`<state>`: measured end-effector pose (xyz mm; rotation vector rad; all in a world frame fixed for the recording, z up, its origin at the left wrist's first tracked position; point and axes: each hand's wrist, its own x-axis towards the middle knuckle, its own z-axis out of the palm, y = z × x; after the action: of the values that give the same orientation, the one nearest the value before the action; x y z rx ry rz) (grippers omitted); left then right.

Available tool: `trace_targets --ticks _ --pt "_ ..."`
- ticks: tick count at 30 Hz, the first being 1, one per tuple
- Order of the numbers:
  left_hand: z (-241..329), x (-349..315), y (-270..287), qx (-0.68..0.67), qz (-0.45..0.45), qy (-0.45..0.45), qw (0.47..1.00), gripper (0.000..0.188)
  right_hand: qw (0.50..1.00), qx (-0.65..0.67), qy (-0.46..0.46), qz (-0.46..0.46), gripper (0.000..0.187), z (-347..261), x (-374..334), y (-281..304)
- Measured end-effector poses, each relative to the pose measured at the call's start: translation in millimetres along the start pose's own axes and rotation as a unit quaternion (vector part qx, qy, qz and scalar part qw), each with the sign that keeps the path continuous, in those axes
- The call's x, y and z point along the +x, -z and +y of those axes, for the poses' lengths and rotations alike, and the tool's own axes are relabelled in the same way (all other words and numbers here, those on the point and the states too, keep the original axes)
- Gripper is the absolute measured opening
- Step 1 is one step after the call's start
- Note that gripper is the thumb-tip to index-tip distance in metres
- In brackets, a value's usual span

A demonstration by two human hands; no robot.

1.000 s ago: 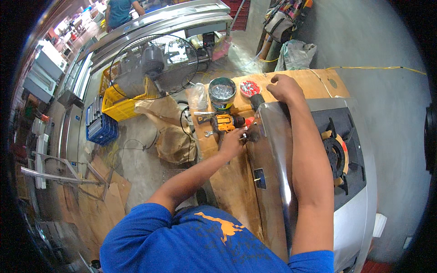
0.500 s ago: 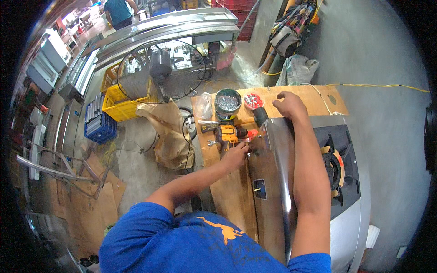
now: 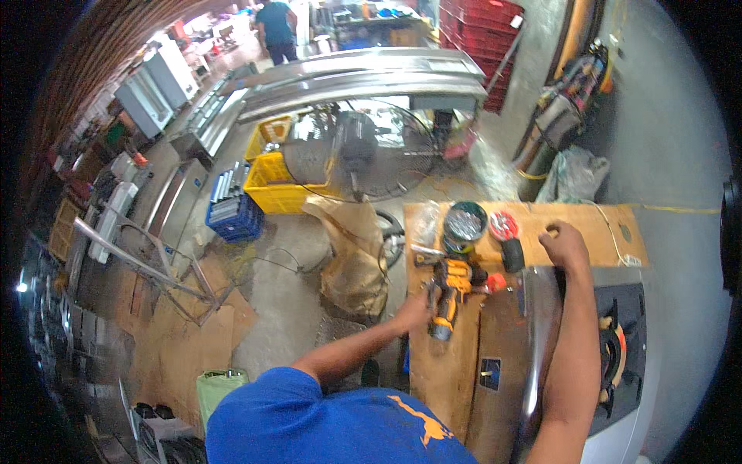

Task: The person assembles a stainless steel gas stove on a workbench. They use a cordless drill and a wrench to fasten screws and tighten components on the side and top of the unit. The person repeatedly switches between tools to secure the appliance.

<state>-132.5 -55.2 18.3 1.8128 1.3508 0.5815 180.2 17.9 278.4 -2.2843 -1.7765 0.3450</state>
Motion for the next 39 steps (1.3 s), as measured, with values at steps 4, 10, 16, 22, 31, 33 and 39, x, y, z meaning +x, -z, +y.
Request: trace_targets --ticks 4,10,16,22,31,33,39 --pt "11.9 2.7 -2.0 0.040 -0.038 0.046 0.997 0.062 0.999 -0.002 -0.042 0.007 0.047 -5.3 -4.2 2.6" --pt "4.9 3.1 -1.2 0.077 -0.030 0.004 0.997 0.066 0.999 0.010 -0.050 0.002 0.045 -7.1 -6.3 4.3" --pt "-2.8 2.9 -10.8 0.050 -0.052 0.023 0.997 0.063 0.999 0.017 -0.043 0.011 0.046 -8.4 -8.1 3.9" --pt "-4.7 1.1 -7.3 0.045 -0.047 0.005 0.998 0.061 0.999 0.022 -0.040 0.011 0.045 -10.1 -10.9 6.2" --pt "3.7 -3.2 1.0 0.047 -0.034 -0.025 0.998 0.058 0.999 0.025 -0.029 0.009 0.046 -7.7 -8.2 4.5" --pt "4.4 -3.6 1.7 0.047 -0.033 -0.031 0.998 0.058 0.999 0.029 -0.013 0.023 0.045 -7.1 -8.0 3.1" --pt "5.1 -4.0 2.2 0.049 -0.045 -0.014 0.998 0.058 0.999 0.011 -0.033 0.010 0.045 -9.2 -9.1 5.2"
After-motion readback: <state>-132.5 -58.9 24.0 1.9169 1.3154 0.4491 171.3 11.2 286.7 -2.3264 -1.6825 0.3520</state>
